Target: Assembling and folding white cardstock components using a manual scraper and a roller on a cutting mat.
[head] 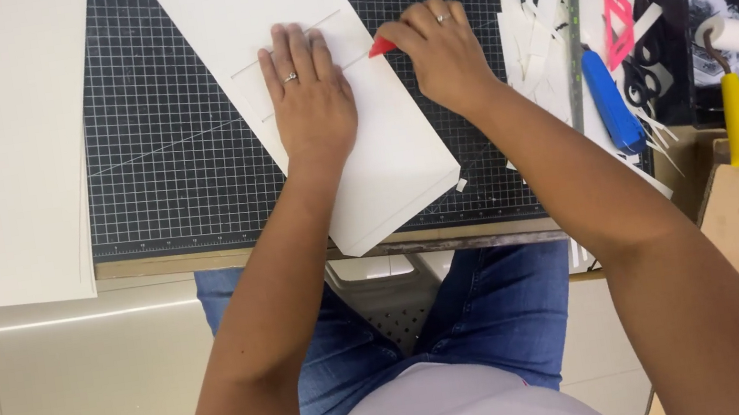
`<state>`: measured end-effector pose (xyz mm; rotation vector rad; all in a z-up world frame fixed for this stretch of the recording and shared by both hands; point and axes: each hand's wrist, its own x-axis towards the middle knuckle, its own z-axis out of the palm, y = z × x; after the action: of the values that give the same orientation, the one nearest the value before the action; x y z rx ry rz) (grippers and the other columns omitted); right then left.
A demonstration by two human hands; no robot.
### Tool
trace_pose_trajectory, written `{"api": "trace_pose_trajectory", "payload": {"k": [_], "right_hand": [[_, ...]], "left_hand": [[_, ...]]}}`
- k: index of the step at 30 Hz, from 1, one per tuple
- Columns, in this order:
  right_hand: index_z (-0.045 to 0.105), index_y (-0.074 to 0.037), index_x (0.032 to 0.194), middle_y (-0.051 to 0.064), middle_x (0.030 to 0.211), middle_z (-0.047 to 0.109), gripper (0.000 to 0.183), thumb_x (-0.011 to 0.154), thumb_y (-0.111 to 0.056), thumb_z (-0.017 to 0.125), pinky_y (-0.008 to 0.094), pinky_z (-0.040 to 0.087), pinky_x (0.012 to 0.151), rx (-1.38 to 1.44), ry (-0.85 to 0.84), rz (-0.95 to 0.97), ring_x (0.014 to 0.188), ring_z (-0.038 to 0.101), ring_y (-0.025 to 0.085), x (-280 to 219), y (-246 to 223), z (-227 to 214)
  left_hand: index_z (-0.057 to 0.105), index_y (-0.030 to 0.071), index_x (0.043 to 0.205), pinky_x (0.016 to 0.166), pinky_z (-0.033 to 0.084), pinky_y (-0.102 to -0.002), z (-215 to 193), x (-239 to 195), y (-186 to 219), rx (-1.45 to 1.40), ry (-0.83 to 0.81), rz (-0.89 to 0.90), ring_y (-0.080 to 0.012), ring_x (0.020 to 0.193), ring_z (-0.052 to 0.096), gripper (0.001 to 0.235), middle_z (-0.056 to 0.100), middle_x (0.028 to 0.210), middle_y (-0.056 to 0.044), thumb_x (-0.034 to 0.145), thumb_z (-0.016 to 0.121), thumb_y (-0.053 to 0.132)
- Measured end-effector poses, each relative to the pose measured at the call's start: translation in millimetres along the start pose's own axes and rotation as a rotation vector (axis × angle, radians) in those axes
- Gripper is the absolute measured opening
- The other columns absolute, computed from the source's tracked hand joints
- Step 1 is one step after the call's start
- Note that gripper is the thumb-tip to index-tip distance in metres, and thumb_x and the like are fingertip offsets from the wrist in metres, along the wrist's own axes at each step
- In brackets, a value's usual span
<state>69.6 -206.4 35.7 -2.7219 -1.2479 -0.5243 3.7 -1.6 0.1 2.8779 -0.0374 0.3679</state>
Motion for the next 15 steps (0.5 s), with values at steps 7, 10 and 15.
{"api": "trace_pose_trajectory", "payload": {"k": [7, 10, 15], "right_hand": [[0.067, -0.016, 0.122, 0.004, 0.104, 0.055, 0.057, 0.081, 0.022, 0.058, 0.042, 0.042, 0.090, -0.005, 0.008, -0.099, 0.097, 0.051, 0.028, 12.8, 16.5, 5.2], [0.066, -0.012, 0.130, 0.006, 0.112, 0.058, 0.057, 0.083, 0.020, 0.059, 0.043, 0.041, 0.094, 0.035, -0.105, -0.128, 0.104, 0.051, 0.029, 15.5, 22.3, 4.5], [0.067, -0.012, 0.128, 0.005, 0.112, 0.059, 0.054, 0.084, 0.020, 0.060, 0.044, 0.041, 0.096, 0.061, -0.075, -0.213, 0.106, 0.052, 0.029, 16.9, 27.2, 8.0]], "left_hand": [[0.040, 0.000, 0.156, 0.128, 0.007, -0.055, 2.7, 1.6, 1.6, 0.043, -0.027, -0.011, -0.0408, 0.154, 0.017, 0.054, 0.033, 0.163, -0.024, 0.112, 0.035, 0.029], [0.043, -0.002, 0.154, 0.128, 0.009, -0.055, 3.1, -0.8, 0.5, 0.021, 0.020, -0.006, -0.0418, 0.153, 0.020, 0.052, 0.036, 0.162, -0.025, 0.111, 0.036, 0.027], [0.041, -0.002, 0.155, 0.128, 0.007, -0.055, 2.9, 0.9, 1.9, 0.018, -0.016, -0.016, -0.0419, 0.154, 0.018, 0.053, 0.034, 0.162, -0.026, 0.111, 0.034, 0.027]]}}
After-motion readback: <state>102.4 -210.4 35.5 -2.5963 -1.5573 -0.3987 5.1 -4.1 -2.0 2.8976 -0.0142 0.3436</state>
